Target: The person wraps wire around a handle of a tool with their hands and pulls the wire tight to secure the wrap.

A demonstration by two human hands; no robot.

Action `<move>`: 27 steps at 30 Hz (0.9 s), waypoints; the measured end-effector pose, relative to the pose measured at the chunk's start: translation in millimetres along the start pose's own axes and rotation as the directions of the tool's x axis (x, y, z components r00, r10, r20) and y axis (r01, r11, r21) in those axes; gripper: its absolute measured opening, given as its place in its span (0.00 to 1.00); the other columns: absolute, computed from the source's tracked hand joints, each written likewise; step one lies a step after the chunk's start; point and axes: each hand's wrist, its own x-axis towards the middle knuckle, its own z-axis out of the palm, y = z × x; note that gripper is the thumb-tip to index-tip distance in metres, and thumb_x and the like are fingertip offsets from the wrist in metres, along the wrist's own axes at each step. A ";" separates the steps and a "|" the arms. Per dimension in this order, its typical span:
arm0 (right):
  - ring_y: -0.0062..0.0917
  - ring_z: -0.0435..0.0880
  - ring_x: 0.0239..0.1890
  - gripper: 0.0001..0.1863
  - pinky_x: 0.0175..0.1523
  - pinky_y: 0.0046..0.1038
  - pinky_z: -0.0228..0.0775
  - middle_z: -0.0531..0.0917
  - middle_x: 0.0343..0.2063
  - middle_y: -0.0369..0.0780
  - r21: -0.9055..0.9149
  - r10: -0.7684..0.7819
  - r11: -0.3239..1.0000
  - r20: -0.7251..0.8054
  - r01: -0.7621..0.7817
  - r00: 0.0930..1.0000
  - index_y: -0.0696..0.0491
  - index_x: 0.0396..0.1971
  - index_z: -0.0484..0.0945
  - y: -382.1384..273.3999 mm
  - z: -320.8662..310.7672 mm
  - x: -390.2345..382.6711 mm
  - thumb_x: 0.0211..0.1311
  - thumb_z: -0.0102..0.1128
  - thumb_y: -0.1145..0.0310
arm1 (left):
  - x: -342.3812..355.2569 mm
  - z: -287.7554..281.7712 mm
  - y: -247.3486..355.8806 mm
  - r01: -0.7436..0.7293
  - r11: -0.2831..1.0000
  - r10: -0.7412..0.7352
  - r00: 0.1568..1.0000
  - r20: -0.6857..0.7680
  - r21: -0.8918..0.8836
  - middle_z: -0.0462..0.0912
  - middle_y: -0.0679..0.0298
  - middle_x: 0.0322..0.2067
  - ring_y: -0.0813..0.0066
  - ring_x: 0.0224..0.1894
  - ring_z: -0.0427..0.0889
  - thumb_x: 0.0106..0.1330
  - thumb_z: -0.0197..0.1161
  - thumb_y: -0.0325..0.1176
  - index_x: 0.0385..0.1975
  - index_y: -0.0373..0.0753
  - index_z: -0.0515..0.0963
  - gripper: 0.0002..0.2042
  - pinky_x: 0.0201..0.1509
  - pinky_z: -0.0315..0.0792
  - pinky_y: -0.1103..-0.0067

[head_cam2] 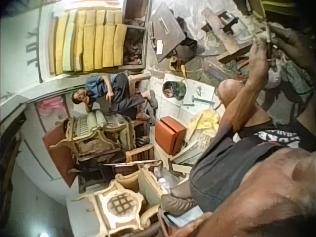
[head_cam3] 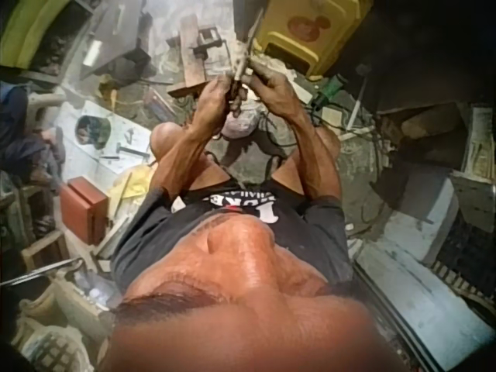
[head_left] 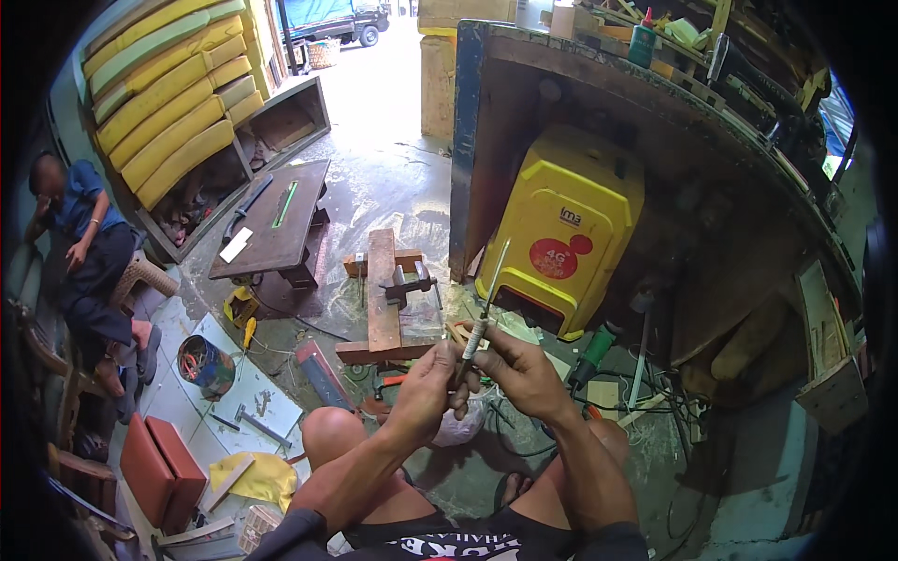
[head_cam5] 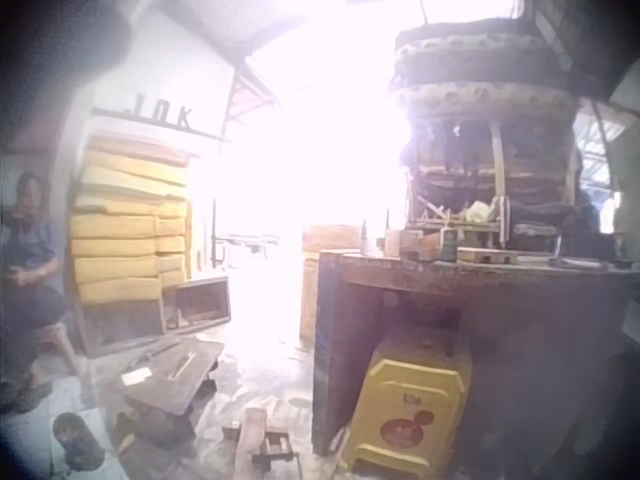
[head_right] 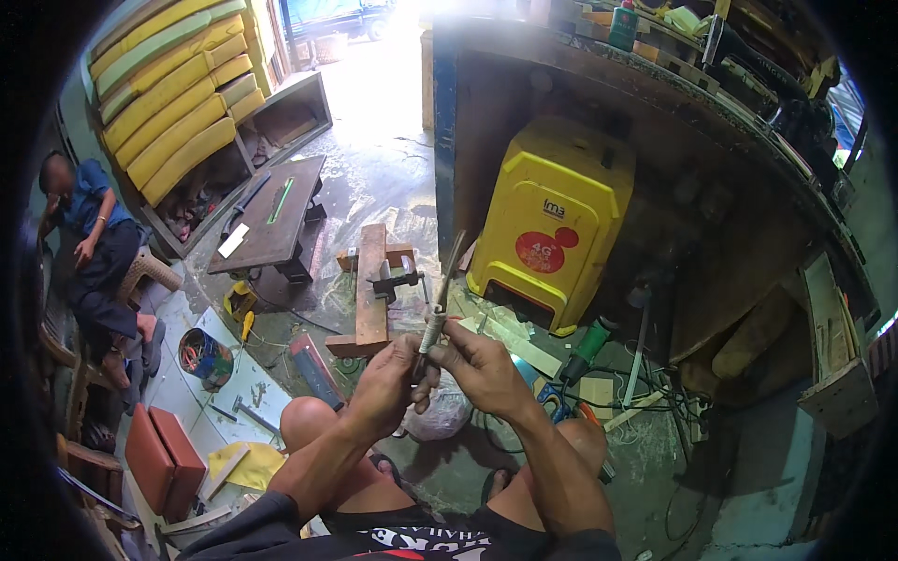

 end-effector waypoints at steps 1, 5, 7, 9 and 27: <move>0.11 0.76 0.30 0.21 0.36 0.18 0.69 0.82 0.33 0.33 -0.114 -0.113 0.987 -0.029 0.109 0.993 0.58 0.63 0.73 10.3 0.2 2.7 0.74 0.56 0.68 | 0.5 -2.6 0.0 -0.025 0.999 0.025 1.000 0.002 0.030 0.78 0.64 0.28 0.85 0.20 0.70 0.81 0.38 0.51 0.48 0.37 0.71 0.23 0.22 0.69 0.85; 0.12 0.77 0.25 0.19 0.33 0.22 0.72 0.82 0.24 0.38 -0.158 0.082 0.984 -0.045 -0.088 0.996 0.59 0.59 0.76 -12.7 4.2 2.7 0.72 0.58 0.69 | -0.2 1.3 -1.1 -0.051 0.997 0.050 0.999 0.019 0.058 0.78 0.63 0.26 0.84 0.19 0.70 0.81 0.39 0.50 0.46 0.36 0.72 0.22 0.21 0.68 0.84; 0.12 0.77 0.25 0.20 0.33 0.21 0.71 0.81 0.24 0.37 -0.086 0.080 0.993 -0.044 -0.084 0.996 0.59 0.60 0.75 -6.3 7.1 2.0 0.71 0.59 0.69 | 0.8 2.6 -1.4 -0.048 0.993 0.047 0.999 0.010 0.111 0.78 0.63 0.24 0.84 0.18 0.68 0.81 0.41 0.50 0.45 0.37 0.72 0.21 0.20 0.67 0.85; 0.16 0.81 0.28 0.19 0.36 0.24 0.74 0.84 0.26 0.39 0.059 0.058 0.997 -0.038 -0.056 0.998 0.59 0.58 0.76 7.1 6.8 1.3 0.71 0.59 0.69 | 2.0 4.2 -1.3 -0.030 1.000 0.030 0.999 0.011 0.006 0.77 0.64 0.24 0.85 0.17 0.67 0.81 0.42 0.49 0.45 0.37 0.72 0.20 0.20 0.67 0.85; 0.43 0.80 0.26 0.13 0.34 0.34 0.72 0.80 0.25 0.52 -0.421 -0.155 0.891 0.071 0.171 0.985 0.59 0.47 0.80 -20.7 -13.4 -5.2 0.66 0.63 0.70 | -7.4 -0.2 18.2 0.100 0.989 -0.104 0.994 0.032 0.105 0.62 0.74 0.17 0.88 0.14 0.56 0.78 0.47 0.54 0.36 0.41 0.71 0.20 0.16 0.51 0.86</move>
